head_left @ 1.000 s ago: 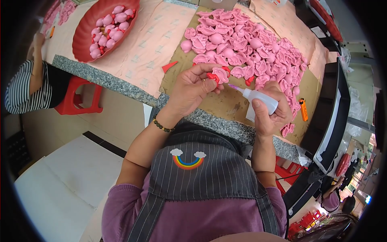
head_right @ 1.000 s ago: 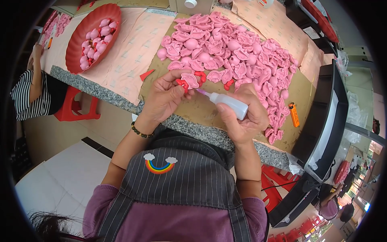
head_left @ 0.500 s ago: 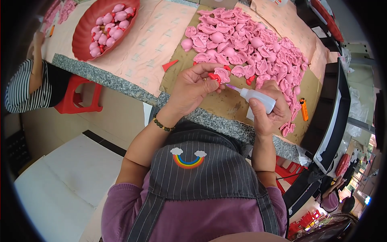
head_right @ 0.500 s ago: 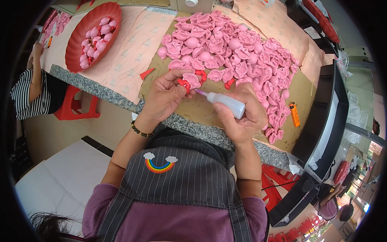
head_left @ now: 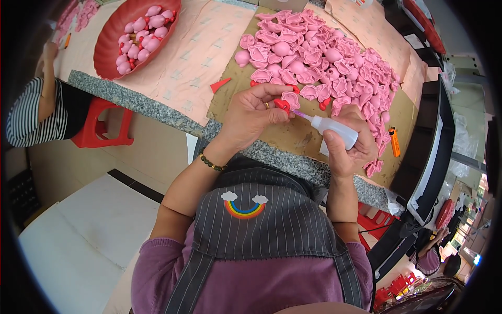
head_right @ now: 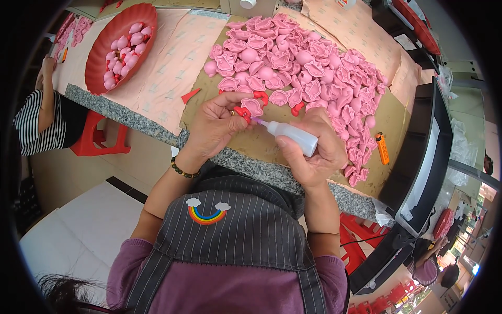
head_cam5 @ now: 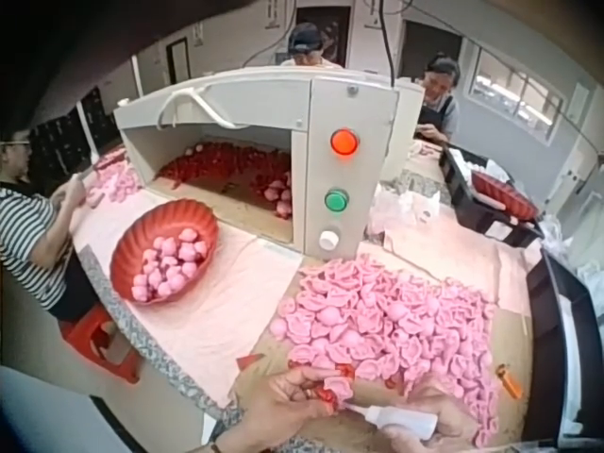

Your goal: Assembling pink toy components using a glue applicator.

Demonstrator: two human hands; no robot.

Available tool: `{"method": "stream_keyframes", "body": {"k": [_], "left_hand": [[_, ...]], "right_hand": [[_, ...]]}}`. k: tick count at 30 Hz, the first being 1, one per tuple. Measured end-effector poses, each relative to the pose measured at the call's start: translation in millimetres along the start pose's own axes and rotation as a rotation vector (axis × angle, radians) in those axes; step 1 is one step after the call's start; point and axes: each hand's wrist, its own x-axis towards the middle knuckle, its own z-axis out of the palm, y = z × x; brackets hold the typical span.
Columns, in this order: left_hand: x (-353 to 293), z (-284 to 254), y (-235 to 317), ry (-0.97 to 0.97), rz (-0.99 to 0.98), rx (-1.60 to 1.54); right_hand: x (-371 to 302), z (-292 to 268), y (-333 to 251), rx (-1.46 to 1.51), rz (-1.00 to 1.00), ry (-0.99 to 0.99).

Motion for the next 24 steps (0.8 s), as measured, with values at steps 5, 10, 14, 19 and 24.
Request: {"method": "stream_keyframes", "body": {"k": [5, 10, 14, 19, 24], "left_hand": [[0, -4, -2, 0.005, 0.002, -0.013], [0, -7, -1, -0.042, -0.012, 0.017], [1, -4, 0, -0.046, -0.021, 0.034], [-2, 3, 4, 0.032, -0.014, 0.048], [-1, -3, -1, -0.039, 0.018, 0.013]], "right_hand": [[1, 1, -1, -0.022, 0.015, -0.011], [1, 0, -1, -0.038, 0.015, -0.015], [1, -2, -2, -0.055, 0.022, -0.023], [2, -4, 0, -0.024, 0.003, 0.006], [7, -21, 9, 0.368, 0.193, 0.175]]}}
